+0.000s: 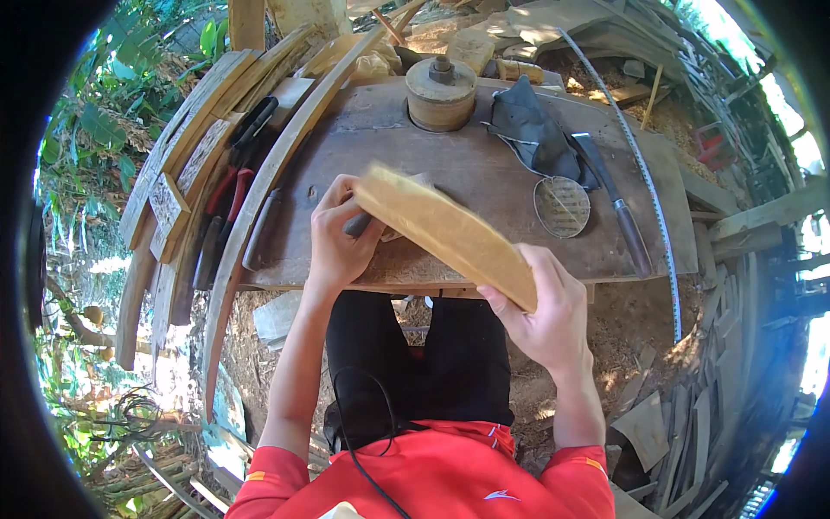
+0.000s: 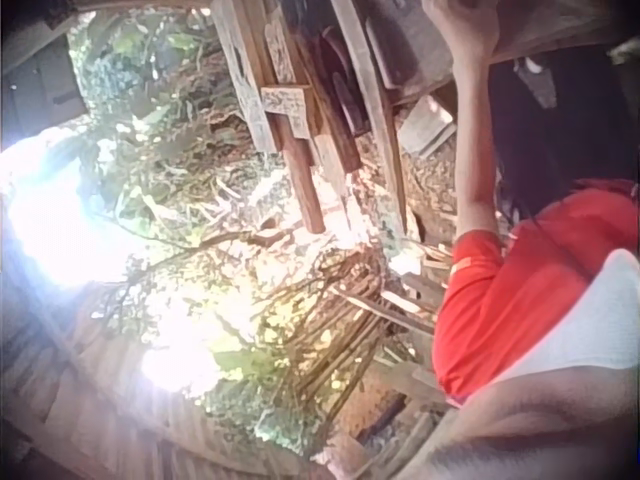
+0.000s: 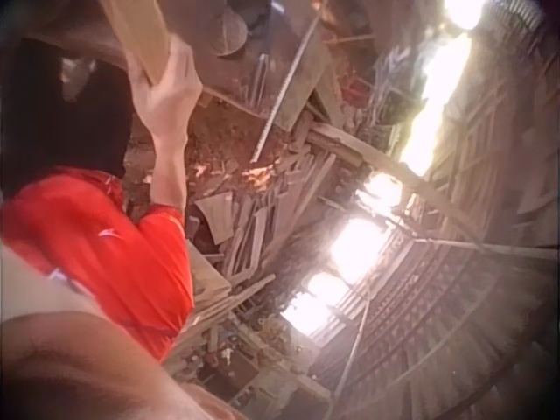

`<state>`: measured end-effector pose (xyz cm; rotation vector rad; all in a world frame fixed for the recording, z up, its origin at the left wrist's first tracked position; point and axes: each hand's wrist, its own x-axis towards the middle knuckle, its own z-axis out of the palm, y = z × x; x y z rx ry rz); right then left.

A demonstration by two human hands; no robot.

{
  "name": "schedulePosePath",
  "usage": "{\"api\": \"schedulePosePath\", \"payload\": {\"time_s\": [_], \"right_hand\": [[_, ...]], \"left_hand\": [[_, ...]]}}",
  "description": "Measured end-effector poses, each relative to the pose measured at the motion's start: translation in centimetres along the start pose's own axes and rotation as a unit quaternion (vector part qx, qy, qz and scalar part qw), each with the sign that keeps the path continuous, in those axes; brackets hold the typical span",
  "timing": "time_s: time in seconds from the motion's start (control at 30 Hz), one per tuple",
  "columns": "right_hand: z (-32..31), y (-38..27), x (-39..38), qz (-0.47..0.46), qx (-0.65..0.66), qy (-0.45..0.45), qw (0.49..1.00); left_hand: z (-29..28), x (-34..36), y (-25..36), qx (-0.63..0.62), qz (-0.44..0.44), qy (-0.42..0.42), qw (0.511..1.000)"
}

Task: The person uses a chisel and mallet to carve a small wooden block, then smooths it with sandpaper and a cloth. They also handle a curved wooden piece, rubbing its surface with sandpaper and inspecting it.

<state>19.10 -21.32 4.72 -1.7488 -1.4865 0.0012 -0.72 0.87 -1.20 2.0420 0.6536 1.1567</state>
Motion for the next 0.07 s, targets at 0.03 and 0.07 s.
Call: {"api": "schedulePosePath", "payload": {"time_s": [0.03,0.07], "right_hand": [[-0.13,0.04,-0.24,0.0,-0.011,-0.036,0.999],[-0.02,0.69,-0.75,-0.01,-0.004,-0.002,1.0]], "left_hand": [[-0.13,-0.22,-0.01,0.002,-0.014,-0.007,1.0],[-0.23,-0.43,-0.09,0.003,-0.017,-0.007,1.0]]}}
